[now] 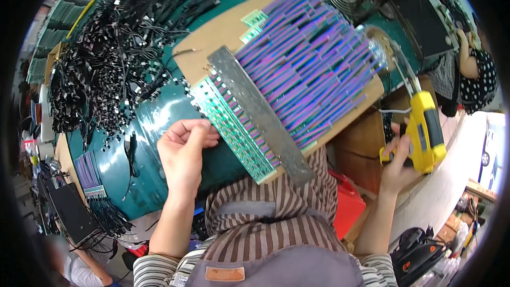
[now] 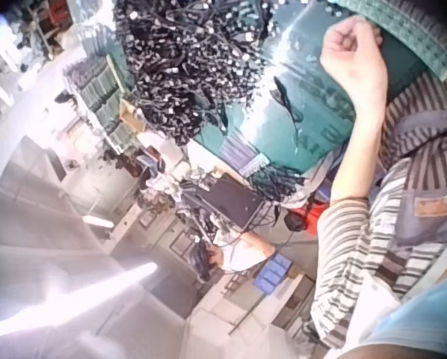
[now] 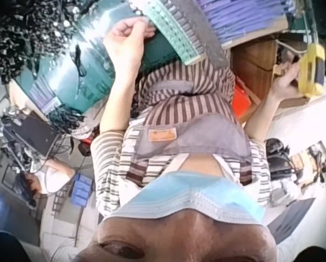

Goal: The person solders wires onto a circuit board using a soldering iron, then assembles cable harnesses with electronic components.

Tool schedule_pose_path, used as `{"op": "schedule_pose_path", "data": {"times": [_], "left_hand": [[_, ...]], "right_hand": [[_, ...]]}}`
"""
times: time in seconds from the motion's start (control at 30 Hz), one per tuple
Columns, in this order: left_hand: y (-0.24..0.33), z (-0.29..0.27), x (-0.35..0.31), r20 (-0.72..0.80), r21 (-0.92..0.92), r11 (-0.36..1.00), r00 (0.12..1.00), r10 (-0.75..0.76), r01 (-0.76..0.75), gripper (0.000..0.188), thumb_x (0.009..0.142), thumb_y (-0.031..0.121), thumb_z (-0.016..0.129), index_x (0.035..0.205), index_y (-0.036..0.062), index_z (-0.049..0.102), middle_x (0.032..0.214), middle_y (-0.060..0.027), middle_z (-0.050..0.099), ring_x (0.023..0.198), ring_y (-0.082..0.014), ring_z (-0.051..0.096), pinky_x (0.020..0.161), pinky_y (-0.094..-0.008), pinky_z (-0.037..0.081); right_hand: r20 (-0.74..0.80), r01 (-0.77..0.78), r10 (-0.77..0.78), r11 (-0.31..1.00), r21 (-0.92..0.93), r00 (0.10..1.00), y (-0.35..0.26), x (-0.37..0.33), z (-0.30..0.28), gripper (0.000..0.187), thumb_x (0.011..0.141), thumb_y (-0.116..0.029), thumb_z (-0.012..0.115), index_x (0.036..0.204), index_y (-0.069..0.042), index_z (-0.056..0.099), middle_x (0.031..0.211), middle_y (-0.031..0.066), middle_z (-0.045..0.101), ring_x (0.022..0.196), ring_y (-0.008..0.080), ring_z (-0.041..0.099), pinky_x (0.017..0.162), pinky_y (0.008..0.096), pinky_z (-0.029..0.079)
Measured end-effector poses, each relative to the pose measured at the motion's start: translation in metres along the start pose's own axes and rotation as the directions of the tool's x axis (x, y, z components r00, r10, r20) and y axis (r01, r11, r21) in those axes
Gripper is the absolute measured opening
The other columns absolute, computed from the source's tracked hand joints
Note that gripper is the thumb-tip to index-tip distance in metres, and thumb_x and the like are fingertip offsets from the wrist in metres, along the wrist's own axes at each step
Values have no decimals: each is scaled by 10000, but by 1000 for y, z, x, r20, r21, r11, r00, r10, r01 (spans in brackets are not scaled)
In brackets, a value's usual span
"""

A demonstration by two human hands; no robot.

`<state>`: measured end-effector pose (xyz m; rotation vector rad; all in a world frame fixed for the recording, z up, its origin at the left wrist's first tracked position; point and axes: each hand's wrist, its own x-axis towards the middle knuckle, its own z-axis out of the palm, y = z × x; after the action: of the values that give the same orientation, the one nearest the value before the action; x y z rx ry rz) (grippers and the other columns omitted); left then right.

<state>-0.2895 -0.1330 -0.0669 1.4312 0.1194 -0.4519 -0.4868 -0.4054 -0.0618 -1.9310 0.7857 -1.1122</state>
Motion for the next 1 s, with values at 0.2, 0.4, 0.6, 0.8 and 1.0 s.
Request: {"op": "schedule_pose_path", "data": {"times": [0.2,0.4,0.6,0.8,1.0], "left_hand": [[-4,2,-2,-1,14,1000,1000,0,0,118,877,34,615,911,-76,642,828,-133,690,717,-164,672,677,-265,560],[-7,-5,-1,93,22,1000,995,-24,22,146,891,64,654,961,-65,651,866,-112,701,764,-139,677,693,-255,557],[20,-25,-6,151,406,906,987,62,-119,182,877,106,686,1000,-27,701,896,-103,722,815,-93,664,727,-249,532],[67,-120,53,-92,920,348,767,635,-178,356,758,203,792,1031,-1,690,959,-144,706,756,-223,667,717,-314,533],[76,-155,83,-17,934,334,919,395,-126,384,694,194,840,1011,25,706,908,-99,687,671,-122,625,662,-263,510]], "right_hand": [[7,-88,89,968,234,996,-7,-13,-8,393,1011,-221,442,1276,69,434,976,173,621,606,85,470,557,221,403],[64,-82,61,911,404,996,-14,-16,-18,445,1032,-291,382,1306,59,361,1097,255,579,648,116,454,539,222,383],[117,-101,59,910,401,991,-17,-19,-15,440,1034,-317,378,1295,37,390,1148,228,578,610,101,440,544,219,374],[156,-137,84,919,369,984,-21,-23,-14,515,1039,-357,336,1291,91,372,1080,218,564,642,102,463,516,209,391],[154,-158,109,920,359,982,-26,-28,-5,549,1039,-398,317,1285,89,377,1073,204,556,640,91,463,508,202,401]]}}
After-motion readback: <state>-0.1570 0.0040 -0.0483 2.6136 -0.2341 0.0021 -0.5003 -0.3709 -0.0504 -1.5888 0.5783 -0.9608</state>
